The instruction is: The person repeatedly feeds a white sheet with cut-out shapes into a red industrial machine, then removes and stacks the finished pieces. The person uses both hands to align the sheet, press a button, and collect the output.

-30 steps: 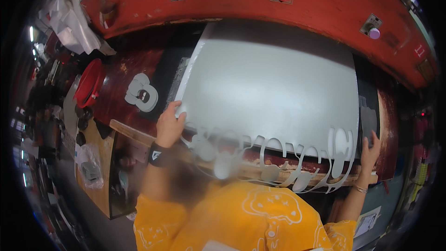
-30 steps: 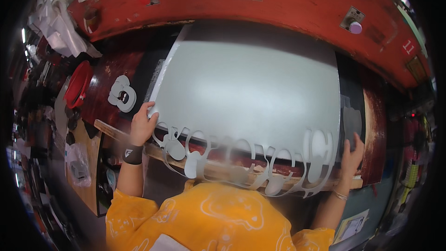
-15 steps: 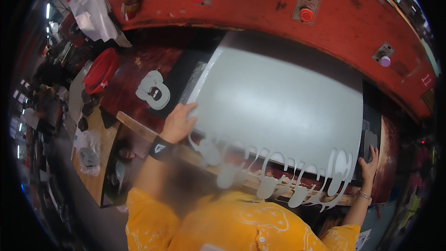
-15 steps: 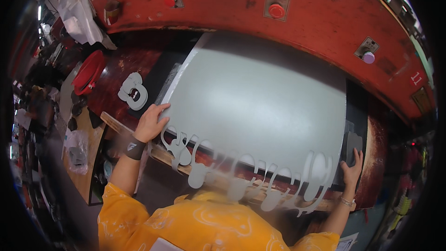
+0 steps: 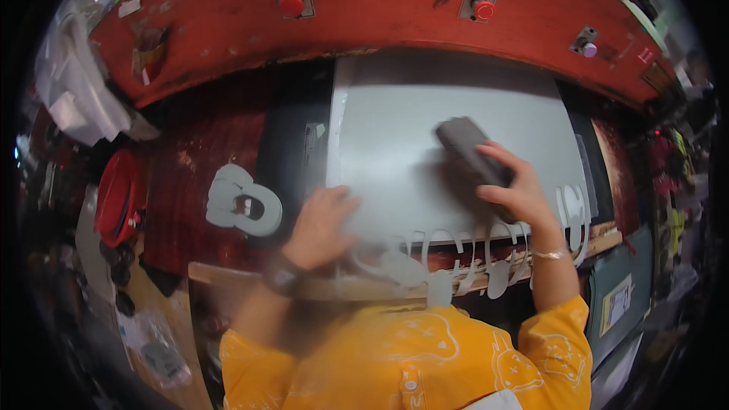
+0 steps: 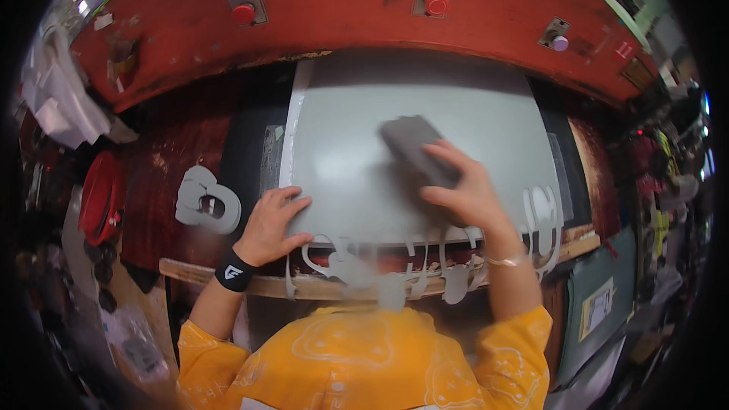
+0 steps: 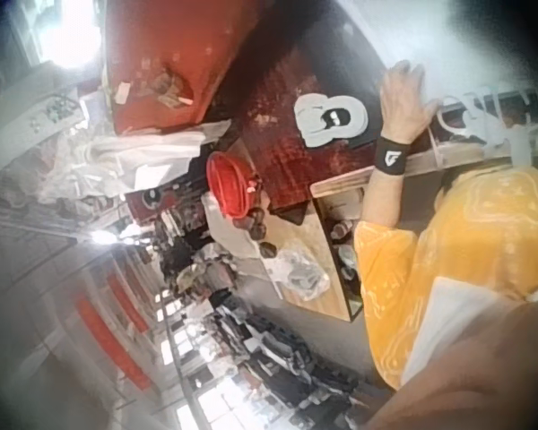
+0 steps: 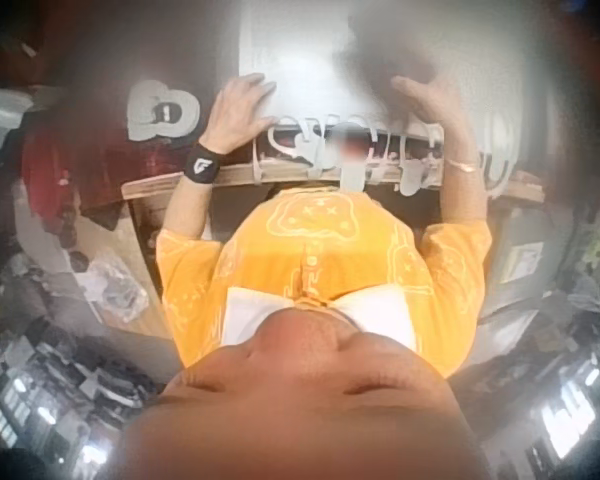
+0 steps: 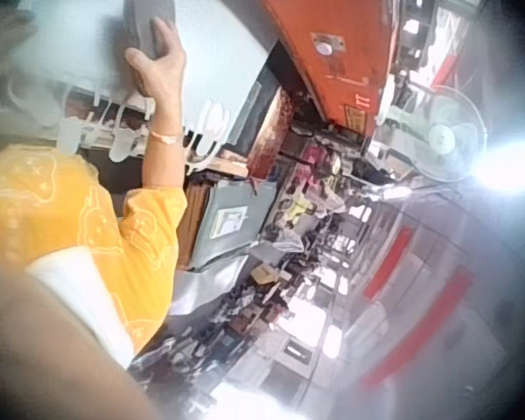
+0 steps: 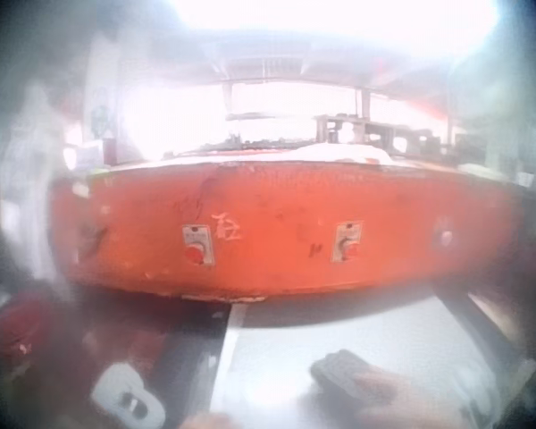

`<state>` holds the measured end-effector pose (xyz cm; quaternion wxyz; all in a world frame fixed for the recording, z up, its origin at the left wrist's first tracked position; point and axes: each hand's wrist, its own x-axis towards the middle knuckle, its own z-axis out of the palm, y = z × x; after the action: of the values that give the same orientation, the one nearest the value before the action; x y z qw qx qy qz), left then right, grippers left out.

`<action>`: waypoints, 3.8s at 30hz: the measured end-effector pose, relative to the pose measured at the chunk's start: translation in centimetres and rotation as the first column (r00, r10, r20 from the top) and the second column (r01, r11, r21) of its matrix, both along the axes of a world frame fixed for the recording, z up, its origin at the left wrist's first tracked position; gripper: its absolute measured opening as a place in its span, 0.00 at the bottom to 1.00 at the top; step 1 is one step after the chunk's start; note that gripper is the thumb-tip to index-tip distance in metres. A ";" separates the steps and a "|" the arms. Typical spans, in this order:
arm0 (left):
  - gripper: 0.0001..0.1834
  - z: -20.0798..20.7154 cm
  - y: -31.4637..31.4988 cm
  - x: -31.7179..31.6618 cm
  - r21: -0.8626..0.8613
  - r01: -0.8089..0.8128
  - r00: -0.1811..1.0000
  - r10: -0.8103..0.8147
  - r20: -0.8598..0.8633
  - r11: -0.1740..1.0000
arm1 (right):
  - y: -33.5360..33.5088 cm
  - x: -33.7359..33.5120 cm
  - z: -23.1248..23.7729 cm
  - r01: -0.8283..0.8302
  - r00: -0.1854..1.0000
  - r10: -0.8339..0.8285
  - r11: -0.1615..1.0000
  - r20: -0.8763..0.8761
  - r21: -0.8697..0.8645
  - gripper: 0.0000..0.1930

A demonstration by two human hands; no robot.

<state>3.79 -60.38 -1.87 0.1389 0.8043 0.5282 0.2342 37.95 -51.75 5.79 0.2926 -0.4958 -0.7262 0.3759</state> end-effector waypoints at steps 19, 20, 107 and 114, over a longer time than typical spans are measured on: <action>0.26 -2.0 -0.4 -2.5 0.023 0.009 0.946 -0.016 0.325 1.000 | 5.5 -17.6 -5.1 -0.053 0.762 -0.127 0.965 0.635 0.257 0.45; 0.26 -2.1 -0.4 -2.4 0.027 -0.002 0.943 -0.007 0.332 1.000 | 5.5 -17.8 -4.9 -0.036 0.762 -0.126 0.971 0.635 0.237 0.45; 0.06 -5.3 14.7 0.5 0.120 -0.265 0.947 0.234 0.222 0.957 | 12.3 -6.3 -2.8 0.022 0.785 0.003 0.999 0.619 -0.033 0.20; 0.06 -3.3 9.8 -0.9 -0.137 -0.251 0.775 0.284 0.564 0.958 | 12.5 -19.4 -6.7 -0.047 0.900 -0.100 0.946 0.424 0.321 0.45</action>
<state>2.89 -50.63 -5.15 0.2799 0.6076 0.5757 0.4701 18.55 -39.28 -0.96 0.2058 -0.5222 -0.8177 0.1275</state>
